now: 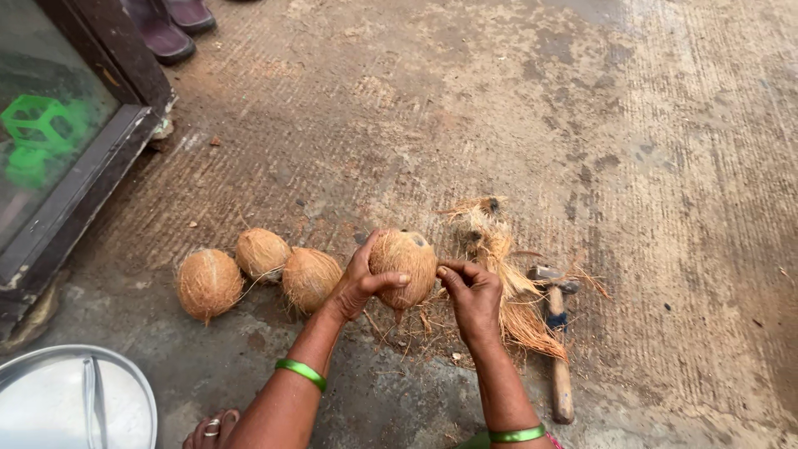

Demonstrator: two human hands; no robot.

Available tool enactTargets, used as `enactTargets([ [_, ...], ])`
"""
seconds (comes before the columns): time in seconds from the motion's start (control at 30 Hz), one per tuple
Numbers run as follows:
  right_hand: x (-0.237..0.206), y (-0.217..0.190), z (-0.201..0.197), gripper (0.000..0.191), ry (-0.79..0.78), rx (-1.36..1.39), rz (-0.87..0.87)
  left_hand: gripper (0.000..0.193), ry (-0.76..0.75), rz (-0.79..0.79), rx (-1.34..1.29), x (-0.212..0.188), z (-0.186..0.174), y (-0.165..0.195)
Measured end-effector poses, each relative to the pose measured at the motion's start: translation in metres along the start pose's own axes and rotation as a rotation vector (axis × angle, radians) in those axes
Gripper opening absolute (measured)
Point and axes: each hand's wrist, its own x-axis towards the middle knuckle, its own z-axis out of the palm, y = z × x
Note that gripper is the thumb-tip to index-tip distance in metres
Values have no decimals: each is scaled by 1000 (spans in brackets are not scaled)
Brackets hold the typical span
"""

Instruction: The person sits on the ground and peels the fibrous husks off several coconuts by hand. They use a hammer to strike the coconuts to loosen the husks and then pull the fibers away, leaving the cleaned coconuts on the floor.

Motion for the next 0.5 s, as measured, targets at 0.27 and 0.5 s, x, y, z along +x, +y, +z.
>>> enactTargets([
  [0.27, 8, 9, 11, 17, -82, 429, 95, 101, 143, -24, -181, 9, 0, -1],
  [0.5, -4, -36, 3, 49, -149, 1130, 482, 89, 288, 40, -405, 18, -7, 7],
])
